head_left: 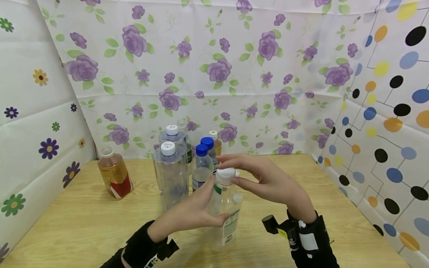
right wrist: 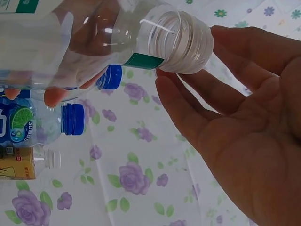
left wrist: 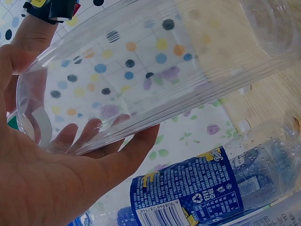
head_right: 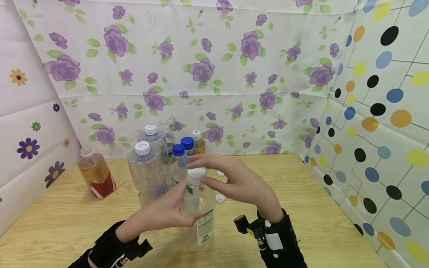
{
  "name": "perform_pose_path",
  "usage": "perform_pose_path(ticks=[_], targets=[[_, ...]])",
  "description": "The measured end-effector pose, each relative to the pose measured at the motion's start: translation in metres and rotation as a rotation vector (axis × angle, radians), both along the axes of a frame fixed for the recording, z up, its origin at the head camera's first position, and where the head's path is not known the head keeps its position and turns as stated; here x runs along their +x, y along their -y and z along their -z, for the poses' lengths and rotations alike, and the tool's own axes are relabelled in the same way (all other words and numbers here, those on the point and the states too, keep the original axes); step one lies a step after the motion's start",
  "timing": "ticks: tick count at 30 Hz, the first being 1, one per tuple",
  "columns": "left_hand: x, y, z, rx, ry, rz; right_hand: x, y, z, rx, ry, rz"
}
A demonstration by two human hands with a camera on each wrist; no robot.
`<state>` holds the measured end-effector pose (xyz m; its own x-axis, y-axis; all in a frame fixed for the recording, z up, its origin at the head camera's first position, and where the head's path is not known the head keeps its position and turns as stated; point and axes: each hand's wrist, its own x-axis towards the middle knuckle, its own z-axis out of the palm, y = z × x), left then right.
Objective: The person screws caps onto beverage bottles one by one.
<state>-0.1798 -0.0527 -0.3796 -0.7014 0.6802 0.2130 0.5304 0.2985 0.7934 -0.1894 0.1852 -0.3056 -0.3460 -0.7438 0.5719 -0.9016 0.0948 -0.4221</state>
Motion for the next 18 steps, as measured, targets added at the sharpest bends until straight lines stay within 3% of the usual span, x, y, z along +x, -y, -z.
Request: perform_pose_path(ticks=[10,18], targets=[[-0.0004,-0.0009,-0.0006,-0.009,-0.002,0.004,-0.0013,-0.0017,0.0030,0.002,0.018,0.026],[0.0007,0.0005,0.0003,-0.005,-0.011,0.001,0.0073,0.0037,0.0013,0.009,-0.074,0.191]])
